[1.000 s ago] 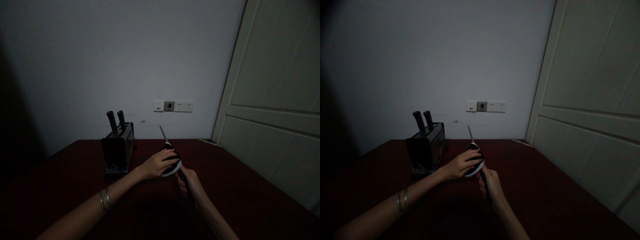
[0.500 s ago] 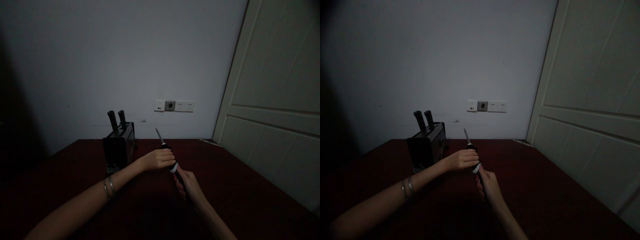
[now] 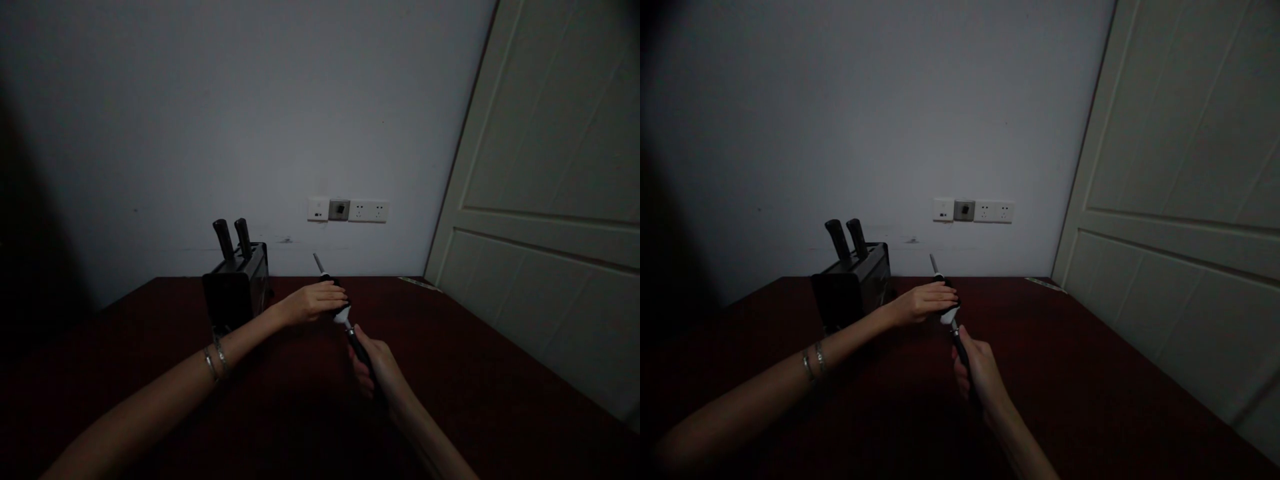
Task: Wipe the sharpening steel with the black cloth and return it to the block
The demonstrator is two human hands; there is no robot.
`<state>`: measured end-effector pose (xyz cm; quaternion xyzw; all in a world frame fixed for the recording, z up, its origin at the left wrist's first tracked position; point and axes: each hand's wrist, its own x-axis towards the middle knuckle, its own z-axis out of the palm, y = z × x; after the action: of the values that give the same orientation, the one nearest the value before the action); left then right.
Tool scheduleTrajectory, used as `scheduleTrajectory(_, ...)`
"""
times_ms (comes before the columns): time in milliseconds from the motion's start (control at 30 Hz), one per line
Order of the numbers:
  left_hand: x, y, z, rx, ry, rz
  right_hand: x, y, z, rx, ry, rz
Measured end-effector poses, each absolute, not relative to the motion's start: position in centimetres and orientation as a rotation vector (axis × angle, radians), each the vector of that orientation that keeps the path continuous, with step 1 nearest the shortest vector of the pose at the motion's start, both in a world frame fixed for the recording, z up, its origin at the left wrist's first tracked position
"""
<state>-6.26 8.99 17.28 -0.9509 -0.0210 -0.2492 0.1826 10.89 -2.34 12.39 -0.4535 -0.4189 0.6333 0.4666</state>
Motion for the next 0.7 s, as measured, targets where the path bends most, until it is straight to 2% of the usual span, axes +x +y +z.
scheduleTrajectory(367,-5.7,6.0,17.0,-2.454,-0.025,-0.562,10.9,-2.8,12.5,-1.106,-1.094,1.576)
scheduleTrajectory(567,-5.5,8.2,16.3,-2.346,0.136,-0.64,10.5,-2.6,12.2,-1.137,-1.132,1.509)
scheduleTrajectory(700,-5.8,10.2,16.4,-2.324,0.033,-0.557,10.1,-2.8,12.2,-1.168,-1.112,1.479)
